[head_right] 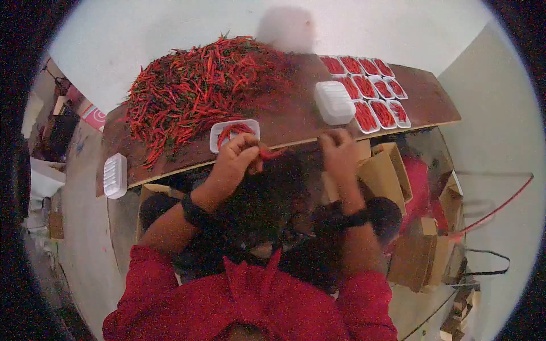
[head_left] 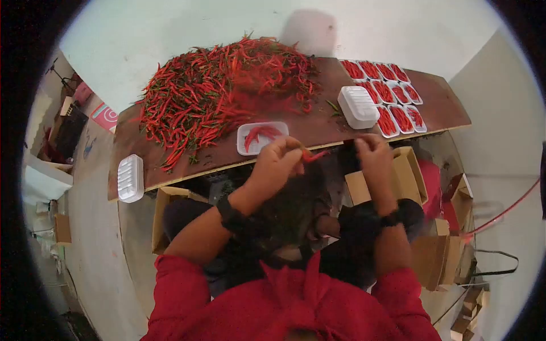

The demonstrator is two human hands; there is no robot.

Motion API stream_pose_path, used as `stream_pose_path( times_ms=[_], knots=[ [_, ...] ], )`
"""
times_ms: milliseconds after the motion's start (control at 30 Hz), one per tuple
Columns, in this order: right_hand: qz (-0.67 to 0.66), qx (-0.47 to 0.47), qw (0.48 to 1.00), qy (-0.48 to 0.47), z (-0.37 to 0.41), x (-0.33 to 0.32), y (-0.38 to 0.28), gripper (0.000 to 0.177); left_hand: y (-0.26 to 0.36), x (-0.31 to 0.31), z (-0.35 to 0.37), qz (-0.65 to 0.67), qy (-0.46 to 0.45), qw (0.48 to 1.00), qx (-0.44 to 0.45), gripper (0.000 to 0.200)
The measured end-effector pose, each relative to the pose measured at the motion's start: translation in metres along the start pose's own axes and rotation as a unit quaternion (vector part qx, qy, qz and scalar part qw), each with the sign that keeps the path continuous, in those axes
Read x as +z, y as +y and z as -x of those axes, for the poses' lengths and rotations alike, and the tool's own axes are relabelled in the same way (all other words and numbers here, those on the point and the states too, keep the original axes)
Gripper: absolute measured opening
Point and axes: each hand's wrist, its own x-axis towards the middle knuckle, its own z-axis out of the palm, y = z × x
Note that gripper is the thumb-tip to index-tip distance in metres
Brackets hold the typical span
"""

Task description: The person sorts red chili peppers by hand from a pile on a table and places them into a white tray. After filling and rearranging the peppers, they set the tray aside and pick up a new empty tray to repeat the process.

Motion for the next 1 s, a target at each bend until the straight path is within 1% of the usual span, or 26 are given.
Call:
stream_pose_path(
  times_ms=[33, 67, 100, 133, 200, 233, 300, 333, 367, 400, 433, 500, 533, 567, 600, 633, 700, 733, 800, 833, 867, 933, 967, 1000],
  knots=[
    [0.127, -0.045, 0.991, 0.017, -0.006, -0.030, 0.002, 0.018, 0.001, -0.003, 0.000, 0.004, -0.003, 1.000, 0.000, 0.014],
    [0.288, -0.012, 0.957, -0.023, -0.008, -0.055, 0.016, 0.017, 0.002, -0.005, 0.001, 0.023, 0.012, 1.000, -0.005, 0.016],
    [0.441, 0.022, 0.895, -0.061, -0.008, -0.078, 0.026, 0.017, 0.002, -0.008, 0.001, 0.043, 0.027, 0.999, -0.008, 0.017],
    [0.446, 0.021, 0.893, -0.059, -0.006, -0.091, 0.031, 0.017, 0.001, -0.014, 0.000, 0.047, 0.025, 0.999, -0.006, 0.017],
    [0.530, 0.042, 0.835, -0.139, -0.007, -0.104, 0.030, 0.018, -0.004, -0.024, -0.001, 0.026, -0.015, 0.999, -0.035, 0.018],
    [0.532, 0.031, 0.835, -0.140, -0.010, -0.100, 0.025, 0.018, -0.003, -0.027, 0.000, 0.028, -0.007, 0.999, -0.029, 0.018],
    [0.358, -0.047, 0.923, -0.135, -0.018, -0.082, 0.007, 0.024, 0.002, -0.031, 0.005, -0.022, -0.014, 0.997, -0.067, 0.021],
    [0.252, -0.063, 0.951, -0.167, -0.023, -0.065, -0.010, 0.024, 0.006, -0.032, 0.007, -0.023, 0.002, 0.998, -0.062, 0.021],
    [0.143, -0.079, 0.966, -0.201, -0.026, -0.043, -0.031, 0.025, 0.010, -0.032, 0.009, -0.026, 0.000, 0.997, -0.068, 0.021],
    [0.065, -0.091, 0.963, -0.244, -0.027, -0.021, -0.050, 0.022, 0.013, -0.033, 0.011, -0.028, 0.000, 0.997, -0.076, 0.021],
    [-0.011, -0.099, 0.953, -0.288, -0.026, 0.000, -0.065, 0.022, 0.010, -0.036, 0.012, -0.027, 0.019, 0.997, -0.072, 0.021],
    [-0.083, -0.130, 0.911, -0.383, -0.025, 0.037, -0.082, 0.020, 0.001, -0.045, 0.012, 0.023, 0.018, 0.997, -0.066, 0.019],
    [-0.089, -0.139, 0.902, -0.399, -0.024, 0.052, -0.088, 0.020, 0.004, -0.046, 0.015, 0.041, 0.036, 0.995, -0.081, 0.017],
    [-0.113, -0.103, 0.884, -0.442, -0.022, 0.066, -0.093, 0.019, 0.000, -0.053, 0.015, 0.042, 0.057, 0.994, -0.081, 0.017],
    [-0.134, -0.064, 0.863, -0.482, -0.021, 0.077, -0.096, 0.018, -0.007, -0.060, 0.015, 0.031, 0.046, 0.995, -0.079, 0.018],
    [-0.141, -0.066, 0.854, -0.497, -0.022, 0.085, -0.097, 0.018, -0.012, -0.067, 0.015, 0.021, 0.032, 0.996, -0.080, 0.019],
    [-0.107, -0.100, 0.854, -0.499, -0.025, 0.098, -0.097, 0.017, -0.020, -0.074, 0.017, 0.020, 0.061, 0.993, -0.097, 0.018],
    [-0.113, -0.097, 0.849, -0.507, -0.026, 0.105, -0.092, 0.017, -0.023, -0.076, 0.016, 0.020, 0.072, 0.991, -0.107, 0.017],
    [-0.110, -0.109, 0.849, -0.505, -0.025, 0.116, -0.081, 0.015, -0.027, -0.081, 0.014, 0.043, 0.067, 0.988, -0.130, 0.016],
    [-0.116, -0.095, 0.851, -0.504, -0.024, 0.116, -0.078, 0.015, -0.028, -0.082, 0.014, 0.068, 0.053, 0.986, -0.145, 0.015],
    [-0.108, -0.096, 0.846, -0.513, -0.029, 0.116, -0.080, 0.014, -0.028, -0.083, 0.011, 0.065, 0.049, 0.985, -0.153, 0.015],
    [-0.098, -0.094, 0.841, -0.523, -0.037, 0.116, -0.082, 0.014, -0.027, -0.086, 0.007, 0.032, 0.082, 0.983, -0.159, 0.014],
    [-0.108, -0.073, 0.837, -0.532, -0.038, 0.115, -0.080, 0.013, -0.028, -0.086, 0.004, 0.034, 0.079, 0.983, -0.165, 0.014],
    [-0.117, -0.051, 0.832, -0.540, -0.038, 0.115, -0.077, 0.013, -0.029, -0.087, 0.002, 0.070, 0.083, 0.981, -0.158, 0.014]
  ],
)
